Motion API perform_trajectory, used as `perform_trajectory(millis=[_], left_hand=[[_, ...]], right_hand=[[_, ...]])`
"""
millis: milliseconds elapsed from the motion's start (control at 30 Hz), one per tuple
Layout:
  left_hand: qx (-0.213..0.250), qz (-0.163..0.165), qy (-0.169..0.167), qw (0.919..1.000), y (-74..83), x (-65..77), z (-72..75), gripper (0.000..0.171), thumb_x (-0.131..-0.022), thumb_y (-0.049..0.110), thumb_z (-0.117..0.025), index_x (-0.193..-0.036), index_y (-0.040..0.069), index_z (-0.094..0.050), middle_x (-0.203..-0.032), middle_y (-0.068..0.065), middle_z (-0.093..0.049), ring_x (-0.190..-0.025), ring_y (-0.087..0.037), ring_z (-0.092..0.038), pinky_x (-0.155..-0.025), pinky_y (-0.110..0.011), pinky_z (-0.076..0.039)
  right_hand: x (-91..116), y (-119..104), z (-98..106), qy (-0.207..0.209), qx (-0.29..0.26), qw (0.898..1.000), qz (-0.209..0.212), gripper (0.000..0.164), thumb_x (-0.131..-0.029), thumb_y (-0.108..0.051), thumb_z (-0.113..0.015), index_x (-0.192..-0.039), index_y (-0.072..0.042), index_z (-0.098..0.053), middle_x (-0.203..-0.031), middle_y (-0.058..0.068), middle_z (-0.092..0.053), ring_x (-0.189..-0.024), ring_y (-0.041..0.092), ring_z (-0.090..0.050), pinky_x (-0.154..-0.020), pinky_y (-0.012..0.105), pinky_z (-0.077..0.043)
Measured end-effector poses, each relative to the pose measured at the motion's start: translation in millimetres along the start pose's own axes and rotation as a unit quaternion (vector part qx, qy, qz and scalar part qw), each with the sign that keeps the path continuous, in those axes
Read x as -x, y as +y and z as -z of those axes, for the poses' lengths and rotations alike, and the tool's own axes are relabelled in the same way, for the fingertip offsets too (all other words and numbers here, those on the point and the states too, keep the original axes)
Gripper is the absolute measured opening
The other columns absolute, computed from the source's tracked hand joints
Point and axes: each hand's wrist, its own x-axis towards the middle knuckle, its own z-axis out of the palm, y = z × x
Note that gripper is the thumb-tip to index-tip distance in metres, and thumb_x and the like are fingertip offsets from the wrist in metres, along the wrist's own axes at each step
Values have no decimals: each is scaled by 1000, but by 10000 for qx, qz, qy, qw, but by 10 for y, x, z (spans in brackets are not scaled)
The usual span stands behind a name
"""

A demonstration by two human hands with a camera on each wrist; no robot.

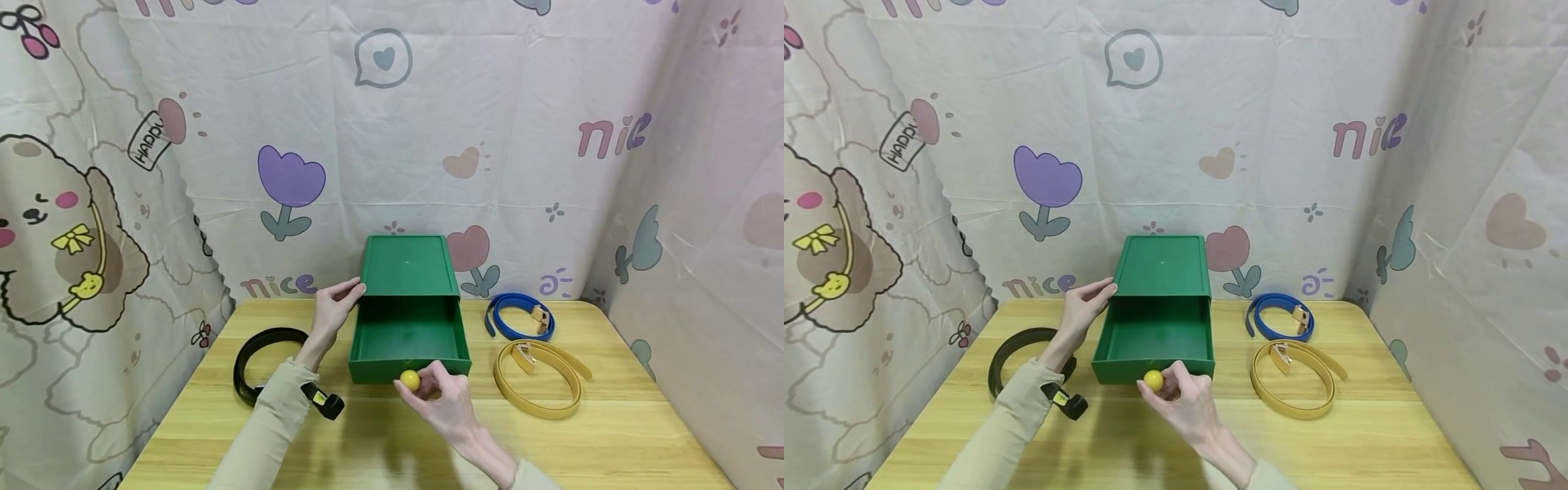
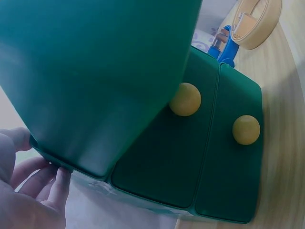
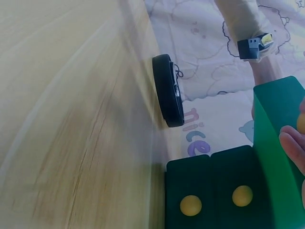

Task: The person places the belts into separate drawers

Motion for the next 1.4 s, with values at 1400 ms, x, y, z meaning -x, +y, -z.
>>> perform_trajectory(millis=[1400], left_hand=[[10, -37, 26, 10000, -3, 3, -7, 37, -96, 15, -68, -129, -1, -67, -129, -24, -67, -89, 7, -65, -80, -10, -51]], right_hand=[[47, -42, 92, -288, 392, 9975, 506, 28, -93, -33, -72, -90, -6, -63, -65, -3, -72, -51, -3, -61, -53, 4, -46]])
